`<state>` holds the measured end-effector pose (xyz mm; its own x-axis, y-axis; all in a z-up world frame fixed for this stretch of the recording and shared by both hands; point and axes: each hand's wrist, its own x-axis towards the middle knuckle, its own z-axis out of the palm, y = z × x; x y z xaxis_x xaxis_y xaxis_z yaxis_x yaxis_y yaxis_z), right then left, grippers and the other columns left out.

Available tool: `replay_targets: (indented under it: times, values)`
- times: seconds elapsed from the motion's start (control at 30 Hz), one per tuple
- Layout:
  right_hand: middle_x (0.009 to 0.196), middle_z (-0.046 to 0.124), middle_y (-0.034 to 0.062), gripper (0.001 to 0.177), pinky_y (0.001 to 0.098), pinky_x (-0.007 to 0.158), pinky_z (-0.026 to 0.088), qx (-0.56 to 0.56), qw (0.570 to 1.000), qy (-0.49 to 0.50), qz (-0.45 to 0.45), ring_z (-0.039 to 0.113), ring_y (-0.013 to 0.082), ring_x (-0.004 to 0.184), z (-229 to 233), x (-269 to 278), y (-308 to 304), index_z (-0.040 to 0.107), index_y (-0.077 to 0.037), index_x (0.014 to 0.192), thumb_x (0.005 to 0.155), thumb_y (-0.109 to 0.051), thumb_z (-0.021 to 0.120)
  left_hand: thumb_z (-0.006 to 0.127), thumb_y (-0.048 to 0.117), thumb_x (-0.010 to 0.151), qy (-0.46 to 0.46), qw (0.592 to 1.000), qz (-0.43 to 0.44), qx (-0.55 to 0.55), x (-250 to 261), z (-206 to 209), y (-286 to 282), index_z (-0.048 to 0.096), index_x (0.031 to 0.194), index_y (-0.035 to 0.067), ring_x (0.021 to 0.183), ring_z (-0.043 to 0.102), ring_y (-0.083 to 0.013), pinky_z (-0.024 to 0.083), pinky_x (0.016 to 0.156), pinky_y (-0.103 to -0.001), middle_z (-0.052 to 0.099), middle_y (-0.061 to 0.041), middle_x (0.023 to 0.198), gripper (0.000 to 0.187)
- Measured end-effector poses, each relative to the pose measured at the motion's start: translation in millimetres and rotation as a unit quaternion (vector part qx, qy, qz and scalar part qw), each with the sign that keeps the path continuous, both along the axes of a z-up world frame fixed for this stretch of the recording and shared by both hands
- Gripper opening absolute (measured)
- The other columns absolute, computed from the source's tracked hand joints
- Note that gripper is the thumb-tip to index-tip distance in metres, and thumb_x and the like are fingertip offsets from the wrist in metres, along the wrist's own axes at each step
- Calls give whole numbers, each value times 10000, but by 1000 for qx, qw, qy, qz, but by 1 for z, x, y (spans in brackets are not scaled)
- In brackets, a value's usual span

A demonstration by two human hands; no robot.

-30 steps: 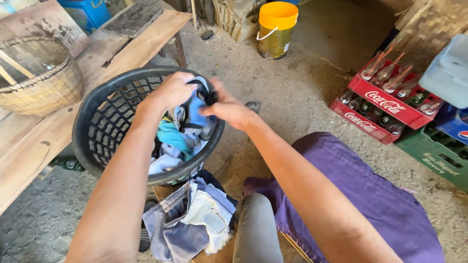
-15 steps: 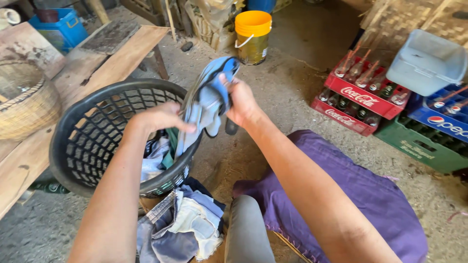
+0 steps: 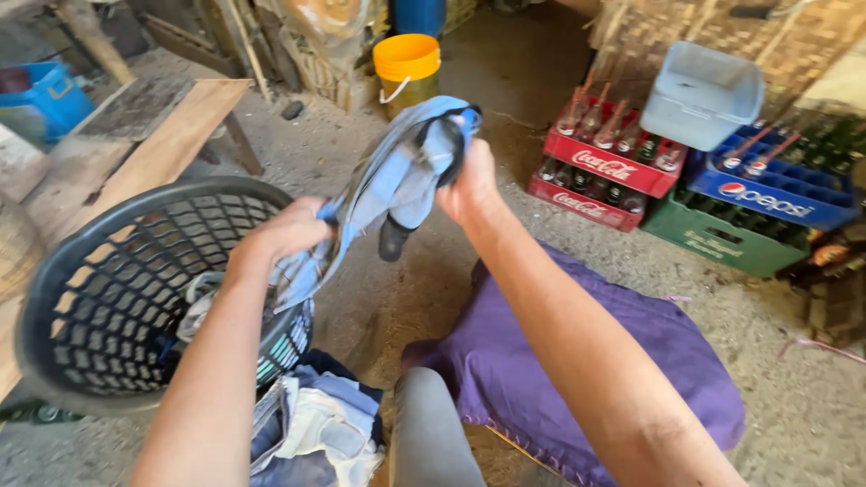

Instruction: The person takes clothes from a black laundry basket, unfolds and folds each item by hand on a purple cloth, and stacks the folded items on a nearby wooden bench. The person handles a striped towel, a blue towel, and a patterned shirt, placing each folded item on the growing stack.

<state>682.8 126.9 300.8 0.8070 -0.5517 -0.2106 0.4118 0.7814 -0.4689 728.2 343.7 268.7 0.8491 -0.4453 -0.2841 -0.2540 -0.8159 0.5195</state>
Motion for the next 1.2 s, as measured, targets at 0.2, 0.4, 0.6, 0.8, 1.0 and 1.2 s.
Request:
replay_targets:
  times: [0.2, 0.4, 0.6, 0.8, 1.0, 1.2]
  values:
    - [1215, 670, 241, 528, 498, 987, 565, -419, 873, 249, -7, 665, 328, 1168, -143, 18, -169, 586, 83, 1315, 850, -149, 674, 653, 279, 861, -82, 968, -33, -236, 49, -32, -65, 717, 1144, 125, 1066, 653, -245, 497, 927, -460, 723, -135, 1095, 328]
    - [1418, 497, 314, 1140, 670, 1078, 388, -439, 819, 216, 300, 514, 482, 1331, -43, -121, -92, 277, 63, 1563, 711, -361, 904, 773, 294, 730, 1, 939, 15, -343, 69, -98, -215, 624, 1339, 1, 1175, 649, -237, 475, 1037, -440, 681, -171, 1217, 692]
    - [817, 572, 66, 442, 339, 532, 588, -422, 847, 277, 166, 663, 176, 670, -112, -116, -159, 676, 6, 1206, 878, -263, 797, 838, 217, 850, 285, 839, -21, -463, -62, -39, -261, 646, 1107, -109, 981, 679, -290, 616, 779, -416, 623, -150, 984, 457]
    - [900, 685, 267, 423, 627, 709, 630, -223, 938, 264, 17, 742, 386, 764, -175, -92, -226, 585, 54, 1240, 893, -136, 735, 1002, 224, 575, 173, 925, -190, -279, -102, -21, -254, 371, 1571, 81, 1497, 337, -424, 318, 1244, -451, 385, -294, 1580, 1188]
    - [1061, 618, 121, 496, 454, 703, 648, -324, 911, 225, 122, 681, 252, 924, -97, -176, -191, 597, -88, 1277, 955, -453, 696, 824, 265, 739, 78, 942, -110, -307, -38, -143, -325, 743, 819, 123, 758, 564, -156, 438, 659, -293, 589, -25, 724, 182]
    - [687, 632, 7, 62, 255, 521, 580, -461, 838, 289, 46, 638, 120, 609, -147, -183, -251, 744, -147, 852, 884, -199, 751, 778, 335, 721, -37, 959, -164, -230, -46, -147, -355, 718, 703, 204, 641, 625, -188, 467, 598, -314, 613, -17, 605, 145]
